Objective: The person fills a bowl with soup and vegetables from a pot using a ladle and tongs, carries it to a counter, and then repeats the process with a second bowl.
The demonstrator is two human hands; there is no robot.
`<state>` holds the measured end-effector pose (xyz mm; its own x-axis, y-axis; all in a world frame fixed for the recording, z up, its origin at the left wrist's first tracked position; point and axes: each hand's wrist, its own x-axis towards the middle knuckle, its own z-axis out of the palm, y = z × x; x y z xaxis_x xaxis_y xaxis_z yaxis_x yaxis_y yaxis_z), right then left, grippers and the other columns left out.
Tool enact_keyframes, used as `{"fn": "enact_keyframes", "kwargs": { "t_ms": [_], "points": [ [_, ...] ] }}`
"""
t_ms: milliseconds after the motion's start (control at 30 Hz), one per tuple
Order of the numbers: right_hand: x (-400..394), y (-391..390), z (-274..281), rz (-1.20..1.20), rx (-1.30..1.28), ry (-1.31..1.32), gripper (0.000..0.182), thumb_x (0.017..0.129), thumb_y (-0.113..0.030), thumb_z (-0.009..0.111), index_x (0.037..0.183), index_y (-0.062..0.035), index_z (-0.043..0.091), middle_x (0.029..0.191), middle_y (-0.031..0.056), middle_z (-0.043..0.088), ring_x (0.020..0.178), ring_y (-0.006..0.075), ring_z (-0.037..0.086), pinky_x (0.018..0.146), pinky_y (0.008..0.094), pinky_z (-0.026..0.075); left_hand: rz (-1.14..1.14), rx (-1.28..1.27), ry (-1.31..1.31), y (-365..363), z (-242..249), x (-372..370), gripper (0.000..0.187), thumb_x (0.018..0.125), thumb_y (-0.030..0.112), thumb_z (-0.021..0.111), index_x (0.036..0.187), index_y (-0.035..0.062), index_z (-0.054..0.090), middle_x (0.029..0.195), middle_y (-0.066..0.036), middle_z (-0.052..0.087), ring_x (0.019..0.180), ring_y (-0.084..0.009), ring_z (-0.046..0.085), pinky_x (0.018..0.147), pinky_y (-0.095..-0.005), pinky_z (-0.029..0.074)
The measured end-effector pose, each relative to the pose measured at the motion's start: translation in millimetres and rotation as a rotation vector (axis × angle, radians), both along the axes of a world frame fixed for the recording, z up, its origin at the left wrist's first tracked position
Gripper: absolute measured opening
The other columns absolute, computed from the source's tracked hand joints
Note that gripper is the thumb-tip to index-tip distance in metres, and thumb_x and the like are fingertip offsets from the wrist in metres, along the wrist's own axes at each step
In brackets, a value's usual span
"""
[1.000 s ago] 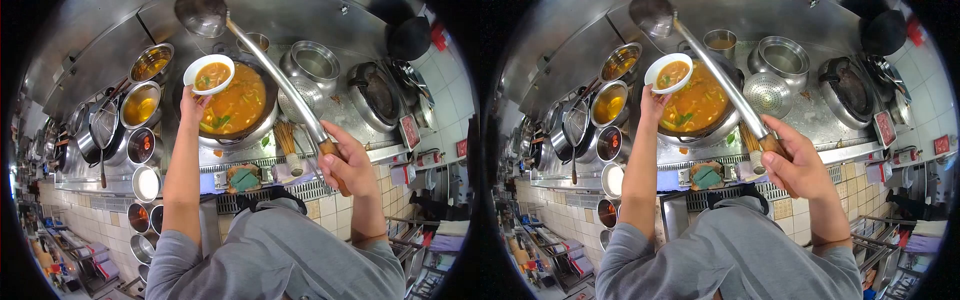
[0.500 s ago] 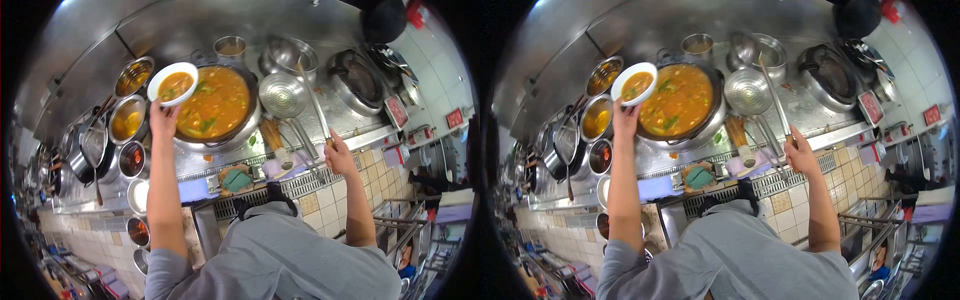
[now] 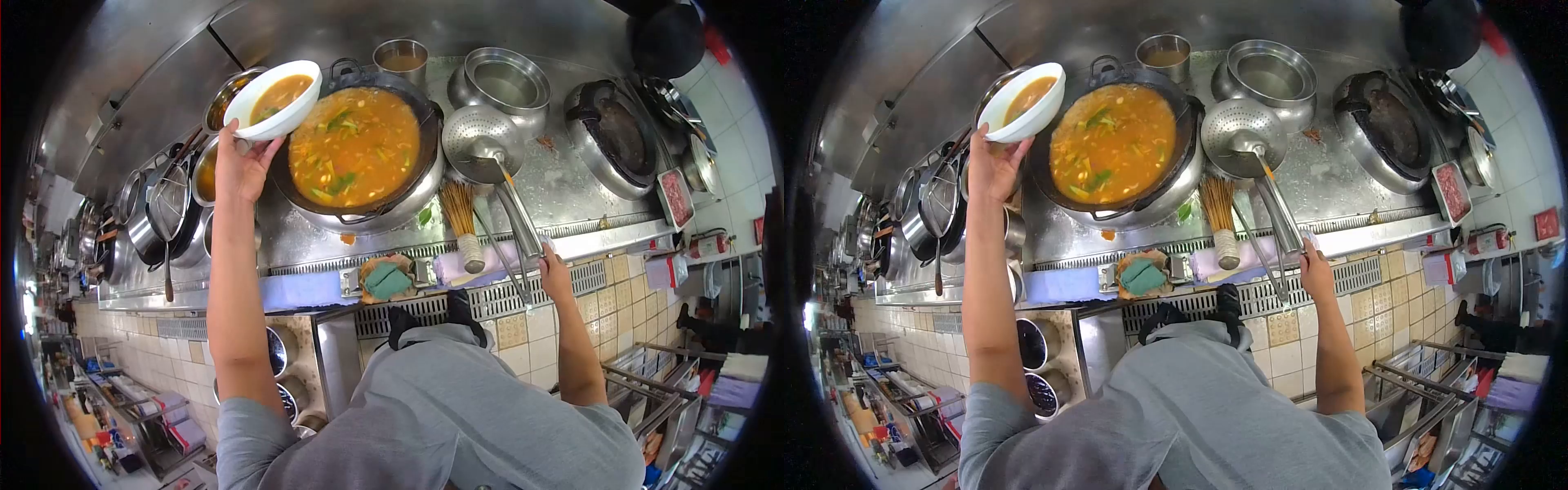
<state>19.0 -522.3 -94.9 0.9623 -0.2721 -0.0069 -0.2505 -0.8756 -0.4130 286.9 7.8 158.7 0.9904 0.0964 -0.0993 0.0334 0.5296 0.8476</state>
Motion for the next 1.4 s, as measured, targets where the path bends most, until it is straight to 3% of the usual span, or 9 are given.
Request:
{"fn": "enact_keyframes", "kwargs": {
  "t_ms": [100, 167, 200, 533, 700, 900, 967, 1167, 1400],
  "points": [
    [7.0, 11.2, 2.6, -0.022, 0.040, -0.089, 0.041, 0.090, -0.019, 0.053, 0.129, -0.0063, 0.048, 0.097, 0.0256, 0.060, 0.087, 0.0427, 0.058, 0.076, 0.0469, 0.046, 0.084, -0.017, 0.046, -1.8, 6.6, -9.4, 0.049, 0.089, 0.030, 0.054, 0.126, 0.0011, 0.040, 0.118, -0.015, 0.048, 0.107, -0.0274, 0.051, 0.091, -0.0438, 0.052],
    [11.7, 40.7, 39.0, -0.078, -0.274, -0.233, 0.039, 0.089, -0.019, 0.055, 0.123, -0.0020, 0.051, 0.102, 0.0235, 0.058, 0.086, 0.0416, 0.058, 0.076, 0.0447, 0.047, 0.070, -0.004, -0.009, -1.5, 8.6, -18.2, 0.052, 0.089, 0.032, 0.055, 0.127, 0.0011, 0.039, 0.118, -0.017, 0.047, 0.107, -0.0276, 0.052, 0.092, -0.0441, 0.052],
    [12.1, 46.4, 42.0, -0.081, -0.124, -0.150, 0.047, 0.087, -0.031, 0.058, 0.120, 0.0005, 0.049, 0.107, 0.0235, 0.053, 0.094, 0.0450, 0.056, 0.075, 0.0492, 0.047, 0.086, -0.013, 0.004, 0.8, 7.3, -20.2, 0.053, 0.088, 0.033, 0.055, 0.127, 0.0011, 0.040, 0.118, -0.018, 0.047, 0.108, -0.0277, 0.052, 0.092, -0.0432, 0.052],
    [32.1, 97.6, 27.7, -0.047, -0.080, 0.277, 0.073, 0.078, -0.025, 0.069, 0.134, 0.0023, 0.030, 0.112, 0.0357, 0.053, 0.100, 0.0466, 0.056, 0.086, 0.0483, 0.047, 0.190, -0.071, 0.098, 40.0, -36.3, -66.6, 0.054, 0.088, 0.034, 0.055, 0.129, 0.0024, 0.039, 0.115, -0.017, 0.052, 0.098, -0.0280, 0.056, 0.084, -0.0380, 0.052],
    [13.9, 86.1, 101.5, 0.067, -0.154, 0.286, 0.044, 0.079, -0.020, 0.066, 0.112, 0.0053, 0.052, 0.093, 0.0289, 0.062, 0.094, 0.0444, 0.059, 0.082, 0.0478, 0.047, 0.210, -0.054, 0.138, 66.2, -72.6, -91.6, 0.042, 0.088, 0.031, 0.054, 0.125, 0.0132, 0.042, 0.114, -0.011, 0.055, 0.095, -0.0261, 0.058, 0.077, -0.0367, 0.052],
    [14.9, 94.5, 236.2, 0.072, -0.227, 0.394, 0.040, 0.079, -0.018, 0.065, 0.109, 0.0062, 0.054, 0.096, 0.0275, 0.061, 0.088, 0.0403, 0.059, 0.077, 0.0474, 0.046, 0.188, -0.037, 0.146, 77.2, -89.1, -120.3, 0.046, 0.090, 0.029, 0.050, 0.131, 0.0136, 0.037, 0.120, -0.010, 0.054, 0.104, -0.0248, 0.058, 0.082, -0.0365, 0.052],
    [25.1, 91.6, 259.8, 0.228, -0.255, 0.140, 0.047, 0.079, -0.017, 0.066, 0.117, 0.0063, 0.051, 0.094, 0.0255, 0.062, 0.082, 0.0389, 0.060, 0.074, 0.0449, 0.047, 0.196, -0.041, 0.116, 83.2, -88.9, -122.0, 0.046, 0.089, 0.025, 0.049, 0.132, 0.0149, 0.034, 0.122, -0.010, 0.052, 0.104, -0.0247, 0.059, 0.081, -0.0366, 0.053],
    [182.9, 168.6, 279.4, 0.547, -0.031, 0.004, 0.054, 0.082, -0.029, 0.064, 0.126, -0.0014, 0.049, 0.101, 0.0203, 0.064, 0.085, 0.0338, 0.063, 0.074, 0.0389, 0.049, 0.193, -0.118, 0.044, 82.2, -96.2, -131.9, 0.047, 0.089, 0.022, 0.048, 0.132, 0.0136, 0.033, 0.123, -0.011, 0.051, 0.105, -0.0255, 0.059, 0.083, -0.0376, 0.053],
    [349.6, 285.6, 271.0, 0.639, -0.636, 0.209, 0.040, 0.081, -0.031, 0.061, 0.108, -0.0011, 0.063, 0.111, 0.0183, 0.063, 0.103, 0.0328, 0.061, 0.087, 0.0414, 0.049, 0.280, -0.119, 0.059, 78.2, -95.9, -147.6, 0.043, 0.092, 0.028, 0.049, 0.129, 0.0117, 0.037, 0.120, -0.011, 0.054, 0.104, -0.0241, 0.059, 0.082, -0.0365, 0.055]
  ]
}}
